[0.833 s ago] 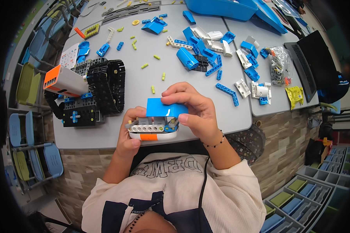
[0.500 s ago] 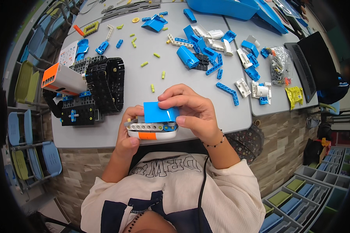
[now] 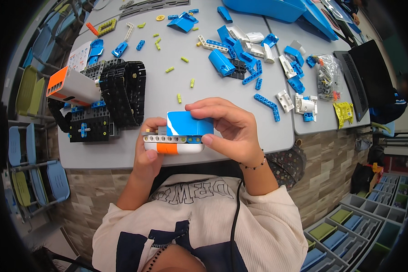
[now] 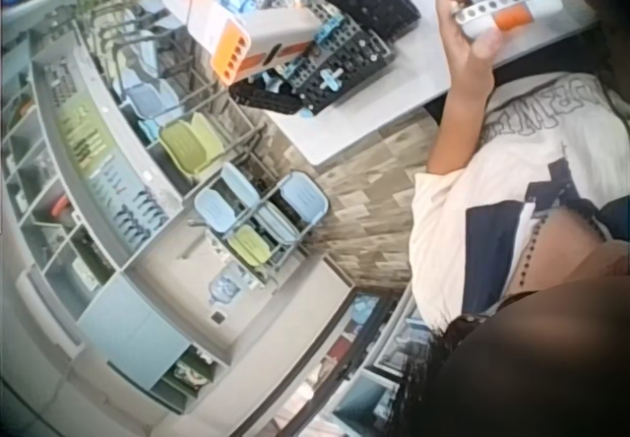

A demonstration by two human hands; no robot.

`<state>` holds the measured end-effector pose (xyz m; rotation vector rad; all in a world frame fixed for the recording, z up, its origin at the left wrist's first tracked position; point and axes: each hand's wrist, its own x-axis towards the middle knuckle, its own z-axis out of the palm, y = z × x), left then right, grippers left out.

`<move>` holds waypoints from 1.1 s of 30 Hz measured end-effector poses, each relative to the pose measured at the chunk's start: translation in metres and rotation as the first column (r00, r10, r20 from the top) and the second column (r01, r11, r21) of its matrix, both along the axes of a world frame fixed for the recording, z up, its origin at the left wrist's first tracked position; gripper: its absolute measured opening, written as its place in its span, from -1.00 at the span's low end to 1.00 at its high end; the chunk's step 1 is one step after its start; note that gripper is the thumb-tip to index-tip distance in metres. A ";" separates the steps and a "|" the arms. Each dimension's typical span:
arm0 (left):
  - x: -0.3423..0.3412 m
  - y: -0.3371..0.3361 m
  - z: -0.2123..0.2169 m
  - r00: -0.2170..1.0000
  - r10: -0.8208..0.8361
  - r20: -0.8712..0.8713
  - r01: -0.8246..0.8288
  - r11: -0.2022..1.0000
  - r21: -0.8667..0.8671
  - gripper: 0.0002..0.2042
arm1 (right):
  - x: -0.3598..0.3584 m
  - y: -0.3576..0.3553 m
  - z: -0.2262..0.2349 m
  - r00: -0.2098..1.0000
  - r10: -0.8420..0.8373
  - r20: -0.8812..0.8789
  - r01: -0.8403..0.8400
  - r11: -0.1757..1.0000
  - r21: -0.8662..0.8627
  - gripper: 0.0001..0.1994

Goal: The person assembles a small LEGO robot component by hand, attaching white, orange, and blue pieces to a base. They repeatedly pick up and place down various LEGO bricks and connectors while working at a table.

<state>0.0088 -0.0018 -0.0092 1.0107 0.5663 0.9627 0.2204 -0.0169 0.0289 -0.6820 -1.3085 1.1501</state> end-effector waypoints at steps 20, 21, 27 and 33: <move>0.001 0.000 0.003 0.999 0.049 0.009 -0.048 0.997 -0.057 -0.34 | -0.007 0.001 -0.002 0.980 -0.058 0.190 0.043 0.995 0.086 -0.48; 0.001 0.000 0.003 0.998 0.054 0.020 -0.053 0.997 -0.058 -0.34 | -0.007 0.001 -0.002 0.978 -0.069 0.198 0.049 0.993 0.105 -0.49; 0.001 0.001 0.002 0.999 0.052 -0.005 -0.052 0.997 -0.052 -0.35 | -0.007 0.000 -0.004 0.977 -0.087 0.194 0.068 0.992 0.104 -0.51; 0.002 0.001 0.004 0.998 0.054 -0.010 -0.055 0.997 -0.053 -0.35 | -0.007 0.001 -0.005 0.977 -0.096 0.192 0.075 0.990 0.116 -0.53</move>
